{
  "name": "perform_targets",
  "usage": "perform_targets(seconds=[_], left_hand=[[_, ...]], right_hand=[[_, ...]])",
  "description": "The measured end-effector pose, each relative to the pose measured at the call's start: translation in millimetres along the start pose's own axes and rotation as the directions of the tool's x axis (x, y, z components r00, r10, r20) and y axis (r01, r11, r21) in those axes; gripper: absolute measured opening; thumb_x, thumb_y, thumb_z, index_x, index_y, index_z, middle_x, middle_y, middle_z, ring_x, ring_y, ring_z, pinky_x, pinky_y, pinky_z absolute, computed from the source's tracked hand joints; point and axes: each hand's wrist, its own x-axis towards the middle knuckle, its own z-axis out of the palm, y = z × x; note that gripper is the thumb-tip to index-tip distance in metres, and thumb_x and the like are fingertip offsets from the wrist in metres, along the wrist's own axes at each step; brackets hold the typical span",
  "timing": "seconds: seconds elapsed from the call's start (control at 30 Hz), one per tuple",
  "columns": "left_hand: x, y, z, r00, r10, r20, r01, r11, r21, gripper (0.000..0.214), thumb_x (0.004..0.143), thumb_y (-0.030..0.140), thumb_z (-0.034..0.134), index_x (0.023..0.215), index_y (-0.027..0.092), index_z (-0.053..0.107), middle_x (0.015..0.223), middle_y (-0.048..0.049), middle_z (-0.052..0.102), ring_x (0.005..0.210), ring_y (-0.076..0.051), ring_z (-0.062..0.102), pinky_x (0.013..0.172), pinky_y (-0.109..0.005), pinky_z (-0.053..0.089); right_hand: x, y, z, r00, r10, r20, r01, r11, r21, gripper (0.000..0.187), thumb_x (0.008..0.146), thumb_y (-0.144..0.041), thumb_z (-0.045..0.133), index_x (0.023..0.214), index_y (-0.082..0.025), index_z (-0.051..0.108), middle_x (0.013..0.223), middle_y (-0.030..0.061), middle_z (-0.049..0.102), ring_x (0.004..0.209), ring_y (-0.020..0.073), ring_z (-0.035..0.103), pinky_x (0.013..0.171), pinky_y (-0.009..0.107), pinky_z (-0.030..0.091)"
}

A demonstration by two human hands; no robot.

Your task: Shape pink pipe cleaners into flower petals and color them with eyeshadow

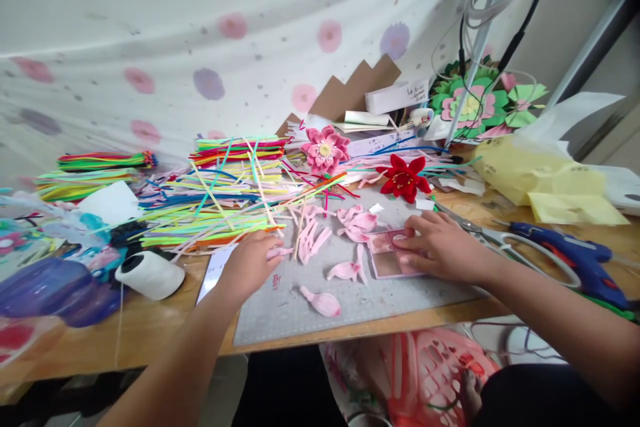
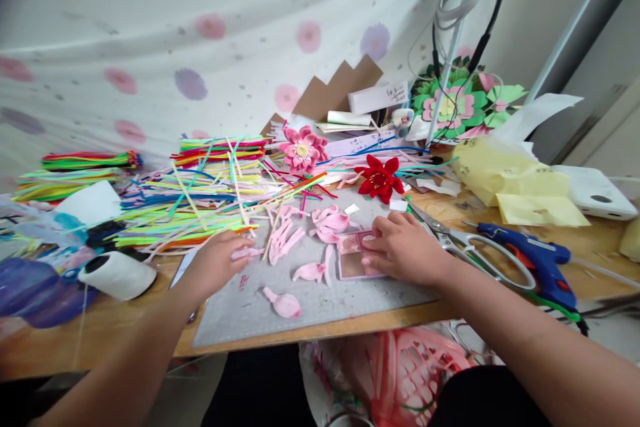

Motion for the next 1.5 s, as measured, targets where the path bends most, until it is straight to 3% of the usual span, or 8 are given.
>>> perform_targets(seconds=[0.37, 0.5, 0.67, 0.93, 1.1, 1.23, 1.37, 1.5], left_hand=[[1.0, 17.9, -10.7, 0.989, -0.130, -0.077, 0.111, 0.970, -0.218, 0.018, 0.075, 0.031, 0.054, 0.087, 0.025, 0.066, 0.070, -0.0020, 0.070, 0.069, -0.023, 0.064, 0.063, -0.028, 0.040], [4.1, 58.8, -9.3, 0.995, -0.094, -0.036, 0.040, 0.699, -0.714, 0.017, 0.068, 0.024, 0.063, 0.085, 0.020, 0.066, 0.079, -0.0046, 0.071, 0.074, -0.021, 0.067, 0.065, -0.027, 0.047], [32.0, 109.5, 5.6, 1.000, -0.024, 0.013, 0.022, 0.434, -0.900, 0.004, 0.071, 0.020, 0.058, 0.073, 0.018, 0.058, 0.058, -0.0009, 0.064, 0.051, -0.014, 0.060, 0.049, -0.023, 0.046], [55.2, 129.0, 31.8, 0.990, 0.142, 0.000, -0.093, 0.647, -0.757, 0.004, 0.072, 0.017, 0.060, 0.074, 0.019, 0.062, 0.068, 0.0012, 0.060, 0.063, -0.013, 0.056, 0.061, -0.025, 0.044], [34.5, 156.3, 37.2, 0.803, 0.596, -0.008, -0.575, 0.770, -0.276, 0.018, 0.076, 0.024, 0.063, 0.094, 0.021, 0.064, 0.090, -0.0045, 0.059, 0.082, -0.019, 0.056, 0.073, -0.033, 0.044], [36.0, 176.7, 50.5, 0.755, 0.655, 0.022, -0.655, 0.755, 0.025, 0.015, 0.076, 0.025, 0.063, 0.090, 0.019, 0.064, 0.087, -0.0060, 0.058, 0.084, -0.023, 0.054, 0.070, -0.035, 0.044], [40.7, 172.0, 50.4, 0.701, 0.713, -0.016, -0.711, 0.701, 0.062, 0.017, 0.084, 0.016, 0.048, 0.078, 0.018, 0.064, 0.076, -0.0055, 0.062, 0.077, -0.021, 0.059, 0.067, -0.033, 0.044], [44.0, 144.7, 34.1, 0.847, 0.489, -0.209, -0.527, 0.823, -0.212, 0.016, 0.086, 0.023, 0.049, 0.092, 0.020, 0.063, 0.068, -0.0019, 0.067, 0.062, -0.017, 0.063, 0.060, -0.028, 0.045]], right_hand=[[-3.8, 1.0, -0.2, 0.986, 0.101, -0.130, -0.095, 0.994, 0.052, 0.043, 0.087, -0.049, 0.046, 0.120, -0.025, 0.060, 0.100, 0.0099, 0.055, 0.090, 0.0241, 0.048, 0.081, 0.041, 0.039], [-6.7, 5.9, -7.0, 0.946, 0.145, -0.290, -0.102, 0.982, 0.157, 0.044, 0.089, -0.044, 0.045, 0.121, -0.018, 0.059, 0.098, 0.0117, 0.053, 0.091, 0.0240, 0.048, 0.081, 0.040, 0.042], [-6.6, -0.7, -10.5, 0.890, 0.165, -0.425, -0.049, 0.961, 0.272, 0.039, 0.089, -0.040, 0.046, 0.119, -0.019, 0.060, 0.095, 0.0103, 0.053, 0.089, 0.0221, 0.050, 0.079, 0.039, 0.044], [1.8, 7.6, 15.3, 0.764, 0.380, -0.521, -0.111, 0.874, 0.474, 0.035, 0.088, -0.033, 0.049, 0.119, -0.019, 0.059, 0.091, 0.0084, 0.052, 0.084, 0.0204, 0.053, 0.077, 0.038, 0.046], [0.2, 21.8, 12.6, 0.715, 0.417, -0.560, -0.095, 0.853, 0.513, 0.030, 0.087, -0.031, 0.051, 0.112, -0.020, 0.063, 0.090, 0.0070, 0.052, 0.084, 0.0193, 0.053, 0.077, 0.036, 0.045], [0.4, 20.2, 9.0, 0.742, 0.385, -0.549, -0.071, 0.860, 0.506, 0.030, 0.087, -0.029, 0.051, 0.111, -0.018, 0.063, 0.091, 0.0078, 0.052, 0.085, 0.0193, 0.052, 0.077, 0.035, 0.044], [-3.7, 20.6, 7.4, 0.886, 0.211, -0.412, -0.020, 0.907, 0.420, 0.027, 0.088, -0.030, 0.051, 0.102, -0.017, 0.069, 0.089, 0.0088, 0.053, 0.084, 0.0196, 0.050, 0.078, 0.037, 0.042], [-8.2, 20.4, 3.5, 0.987, 0.040, -0.158, 0.008, 0.955, 0.296, 0.025, 0.087, -0.037, 0.052, 0.098, -0.025, 0.072, 0.094, 0.0082, 0.052, 0.088, 0.0209, 0.044, 0.082, 0.039, 0.038]])
